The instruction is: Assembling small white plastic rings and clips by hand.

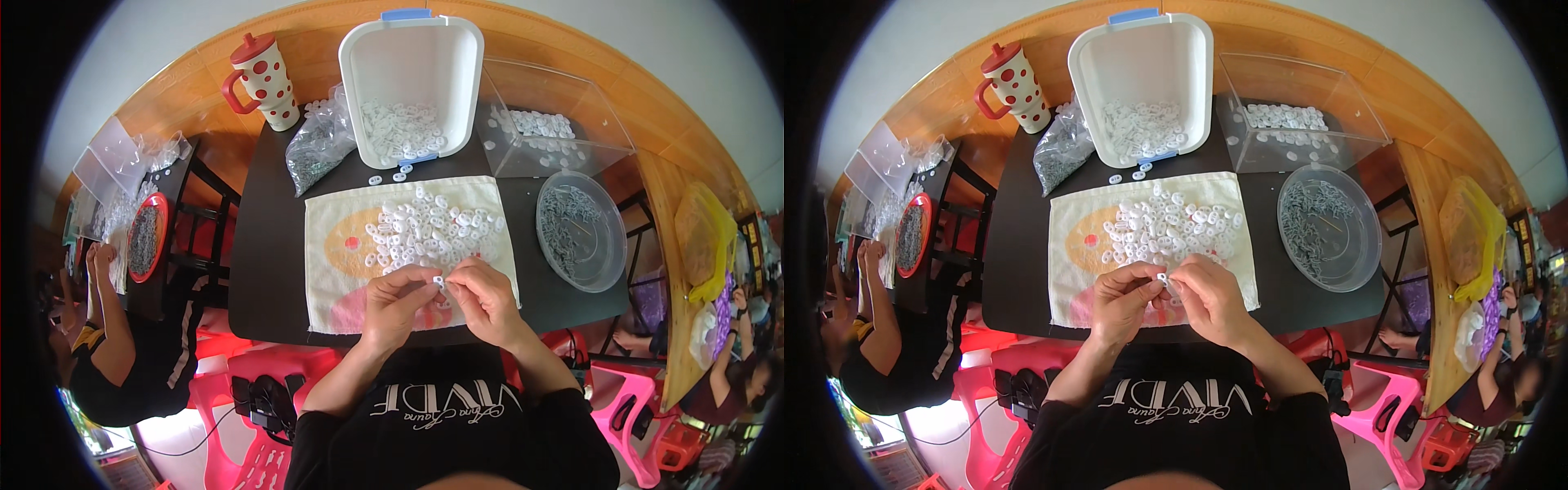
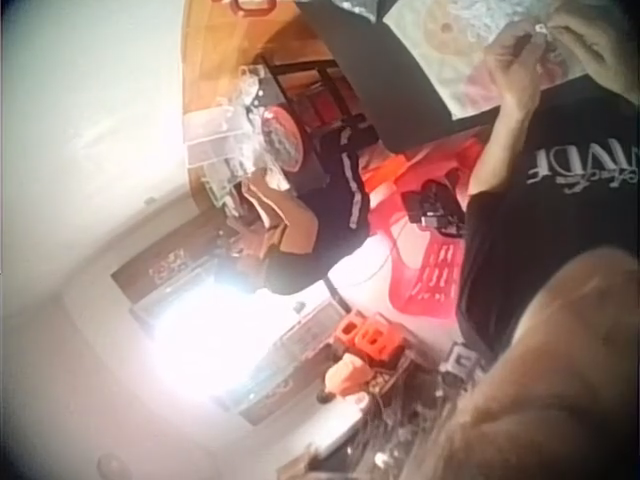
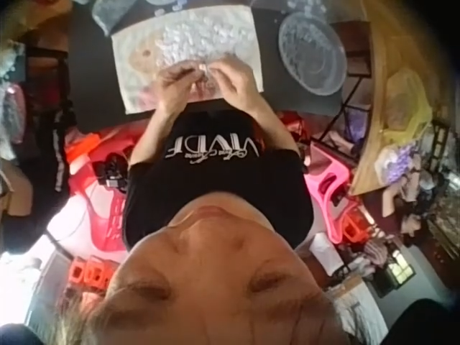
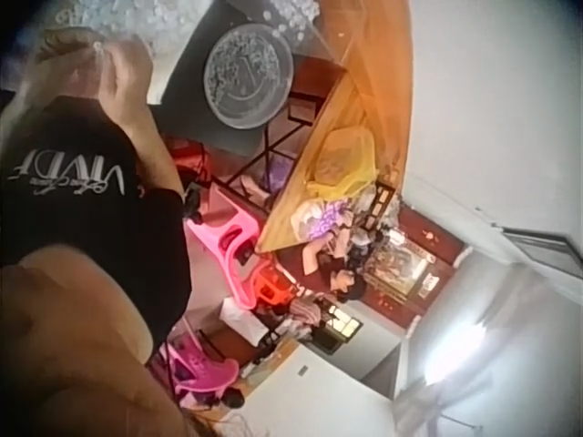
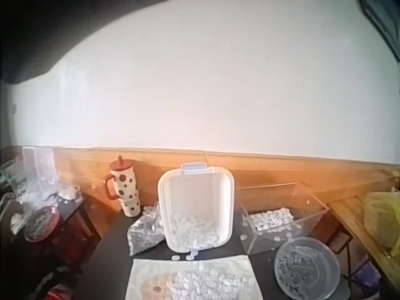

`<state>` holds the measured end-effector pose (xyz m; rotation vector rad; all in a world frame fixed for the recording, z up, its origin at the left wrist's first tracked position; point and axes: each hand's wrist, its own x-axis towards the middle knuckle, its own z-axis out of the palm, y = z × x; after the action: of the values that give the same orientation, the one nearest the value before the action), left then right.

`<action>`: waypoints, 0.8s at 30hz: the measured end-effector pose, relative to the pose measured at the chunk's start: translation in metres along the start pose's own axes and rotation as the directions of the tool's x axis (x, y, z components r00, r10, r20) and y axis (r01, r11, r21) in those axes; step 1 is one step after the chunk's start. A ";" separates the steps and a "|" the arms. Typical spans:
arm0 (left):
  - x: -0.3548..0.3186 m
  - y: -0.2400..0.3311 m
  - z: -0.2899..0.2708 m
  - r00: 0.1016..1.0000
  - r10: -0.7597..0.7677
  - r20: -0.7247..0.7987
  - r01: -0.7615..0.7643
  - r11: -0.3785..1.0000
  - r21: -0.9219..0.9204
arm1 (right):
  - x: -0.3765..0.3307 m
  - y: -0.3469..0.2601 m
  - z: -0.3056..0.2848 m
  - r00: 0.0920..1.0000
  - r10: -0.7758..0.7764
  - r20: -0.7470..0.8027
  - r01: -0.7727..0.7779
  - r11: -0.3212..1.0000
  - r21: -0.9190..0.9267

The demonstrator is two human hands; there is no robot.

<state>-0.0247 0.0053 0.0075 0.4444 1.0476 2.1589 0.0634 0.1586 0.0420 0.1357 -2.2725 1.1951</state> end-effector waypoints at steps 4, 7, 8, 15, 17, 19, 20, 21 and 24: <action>-0.002 0.001 -0.001 1.000 0.015 0.020 -0.015 1.000 0.010 | 0.001 -0.001 -0.001 0.999 -0.022 -0.024 0.022 0.999 -0.028; -0.003 0.003 0.001 1.000 0.013 0.013 -0.014 0.999 0.046 | 0.000 0.000 -0.001 0.999 -0.036 -0.008 0.035 0.998 -0.047; -0.003 0.003 0.001 1.000 0.014 0.013 -0.015 0.999 0.045 | 0.000 0.000 -0.001 0.999 -0.036 0.001 0.036 0.998 -0.047; -0.005 0.003 0.000 0.998 0.062 0.028 -0.064 0.995 0.082 | 0.003 -0.003 -0.002 0.993 -0.112 0.029 0.115 0.984 -0.137; -0.007 0.003 0.000 0.996 0.087 0.031 -0.090 0.989 0.114 | 0.003 -0.006 -0.001 0.994 -0.097 0.054 0.104 0.985 -0.140; -0.008 0.005 0.003 0.992 0.123 0.034 -0.127 0.976 0.179 | 0.002 -0.006 0.000 0.993 -0.082 0.080 0.093 0.985 -0.144; -0.009 0.005 0.003 0.992 0.123 0.033 -0.127 0.976 0.178 | 0.001 -0.006 0.000 0.993 -0.065 0.095 0.077 0.989 -0.123; -0.010 0.005 0.004 0.992 0.124 0.028 -0.127 0.967 0.220 | 0.000 -0.006 0.001 0.993 -0.048 0.111 0.059 0.993 -0.103; -0.012 0.003 0.003 0.992 0.125 0.025 -0.127 0.959 0.252 | -0.001 -0.007 0.002 0.990 -0.020 0.137 0.033 0.995 -0.094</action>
<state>-0.0161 -0.0031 0.0114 0.6536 1.3296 2.1376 0.0656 0.1530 0.0455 0.2162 -2.4340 1.0906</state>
